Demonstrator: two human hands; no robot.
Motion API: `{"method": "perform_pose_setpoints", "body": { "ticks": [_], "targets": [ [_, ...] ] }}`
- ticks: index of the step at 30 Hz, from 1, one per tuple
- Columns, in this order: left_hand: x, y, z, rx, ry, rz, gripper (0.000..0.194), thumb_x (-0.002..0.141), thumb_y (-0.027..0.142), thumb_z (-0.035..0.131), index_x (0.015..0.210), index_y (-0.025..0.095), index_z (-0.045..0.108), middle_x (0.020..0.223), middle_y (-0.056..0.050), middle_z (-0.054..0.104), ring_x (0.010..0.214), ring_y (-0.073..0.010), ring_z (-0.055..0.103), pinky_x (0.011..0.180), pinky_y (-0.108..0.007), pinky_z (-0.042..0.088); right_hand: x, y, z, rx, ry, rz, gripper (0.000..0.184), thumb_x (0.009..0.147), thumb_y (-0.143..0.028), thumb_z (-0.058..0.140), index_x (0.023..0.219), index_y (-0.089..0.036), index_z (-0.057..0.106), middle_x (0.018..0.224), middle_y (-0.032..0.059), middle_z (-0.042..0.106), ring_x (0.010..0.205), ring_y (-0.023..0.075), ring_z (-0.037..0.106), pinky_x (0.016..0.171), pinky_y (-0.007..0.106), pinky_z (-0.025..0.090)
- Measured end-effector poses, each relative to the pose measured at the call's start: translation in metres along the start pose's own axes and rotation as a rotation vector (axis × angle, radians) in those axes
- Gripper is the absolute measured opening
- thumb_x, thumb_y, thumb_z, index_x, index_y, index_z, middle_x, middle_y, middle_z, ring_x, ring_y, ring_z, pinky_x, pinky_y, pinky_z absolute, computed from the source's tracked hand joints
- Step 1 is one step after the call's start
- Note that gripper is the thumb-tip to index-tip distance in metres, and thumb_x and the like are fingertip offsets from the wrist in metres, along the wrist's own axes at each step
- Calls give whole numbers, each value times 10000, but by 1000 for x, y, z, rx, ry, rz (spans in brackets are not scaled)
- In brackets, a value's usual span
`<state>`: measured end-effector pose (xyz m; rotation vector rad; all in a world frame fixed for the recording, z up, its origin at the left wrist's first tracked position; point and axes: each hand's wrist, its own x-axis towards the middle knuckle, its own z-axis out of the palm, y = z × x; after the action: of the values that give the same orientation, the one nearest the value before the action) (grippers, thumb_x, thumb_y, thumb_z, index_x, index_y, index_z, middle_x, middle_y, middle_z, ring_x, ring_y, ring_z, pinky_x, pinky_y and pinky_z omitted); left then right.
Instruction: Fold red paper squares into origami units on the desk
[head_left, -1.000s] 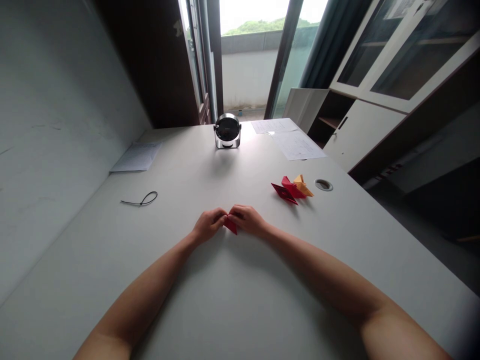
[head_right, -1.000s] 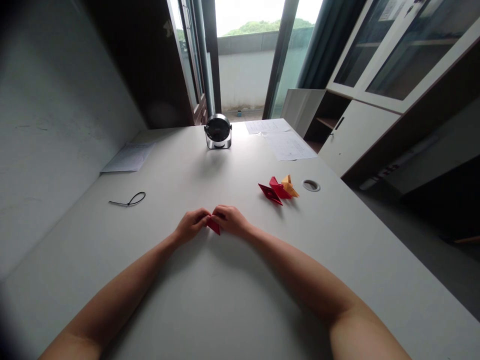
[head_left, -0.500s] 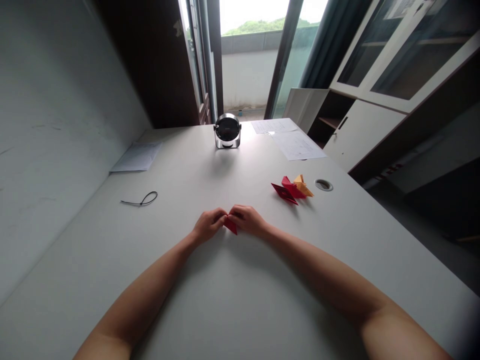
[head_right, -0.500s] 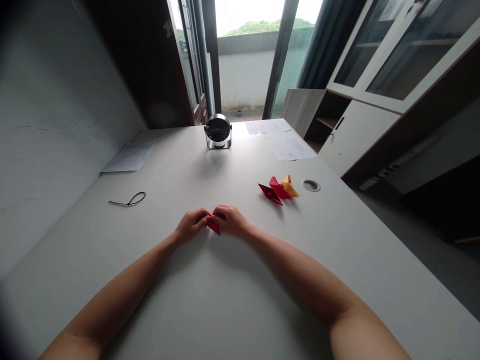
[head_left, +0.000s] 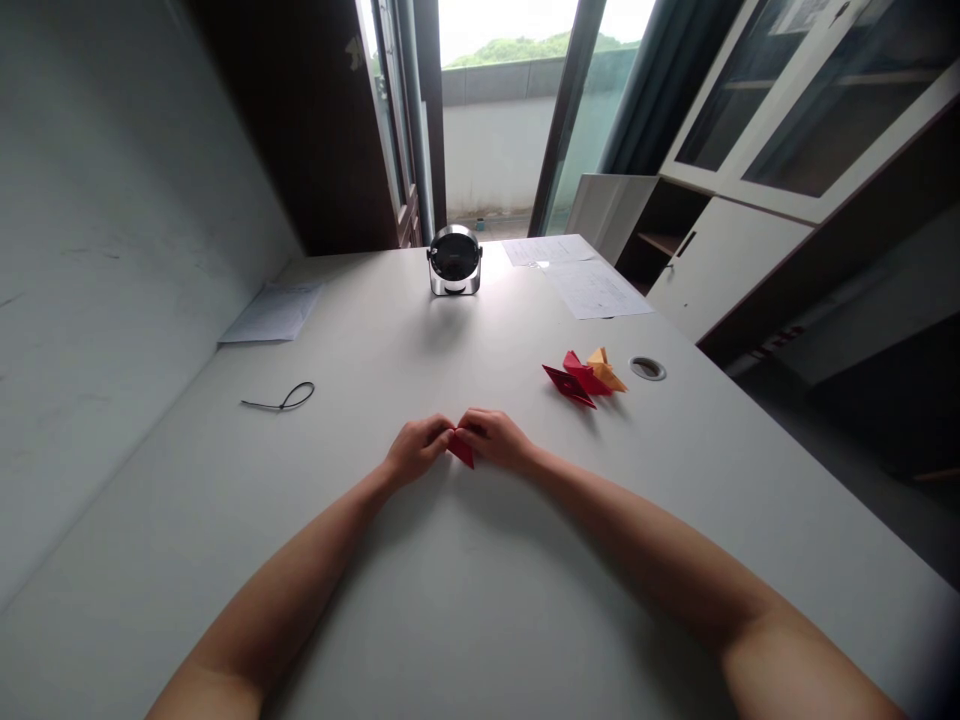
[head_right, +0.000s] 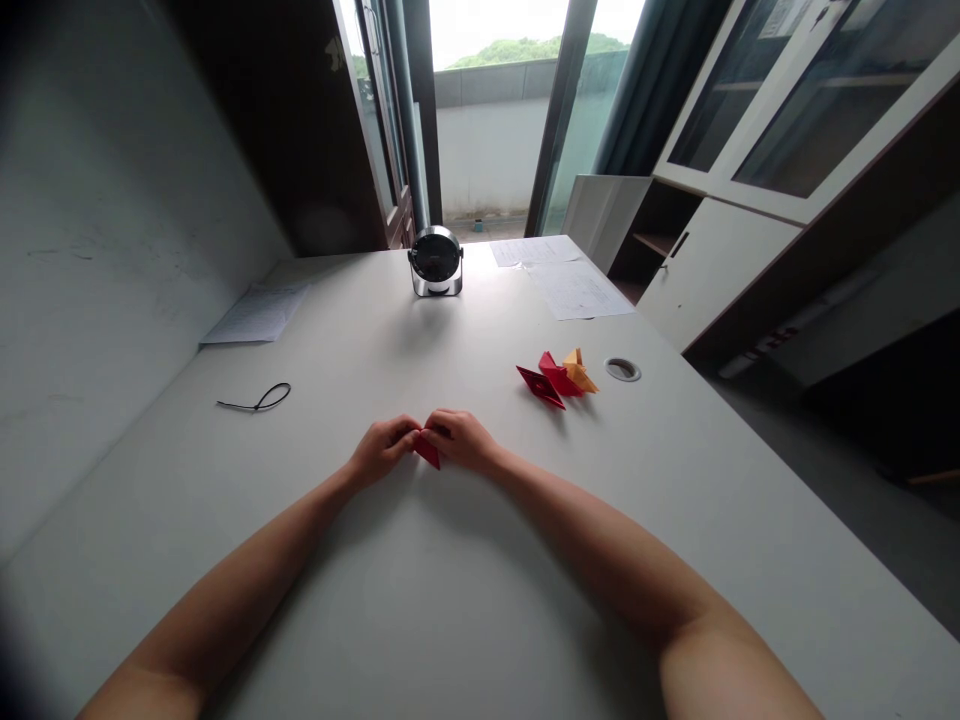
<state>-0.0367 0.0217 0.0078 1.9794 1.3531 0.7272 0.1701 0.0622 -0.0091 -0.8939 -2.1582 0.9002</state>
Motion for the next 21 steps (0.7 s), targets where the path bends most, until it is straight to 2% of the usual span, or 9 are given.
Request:
{"method": "perform_pose_setpoints", "body": {
  "ticks": [21],
  "targets": [
    [0, -2, 0, -23, 6, -14, 249, 926, 368, 518, 942, 189, 690, 740, 9, 675, 647, -121, 549, 633, -218, 415, 1, 3, 2, 20, 0, 3, 252, 919, -401, 579, 826, -184, 666, 762, 17, 630, 646, 118, 502, 621, 231, 392]
  ]
}}
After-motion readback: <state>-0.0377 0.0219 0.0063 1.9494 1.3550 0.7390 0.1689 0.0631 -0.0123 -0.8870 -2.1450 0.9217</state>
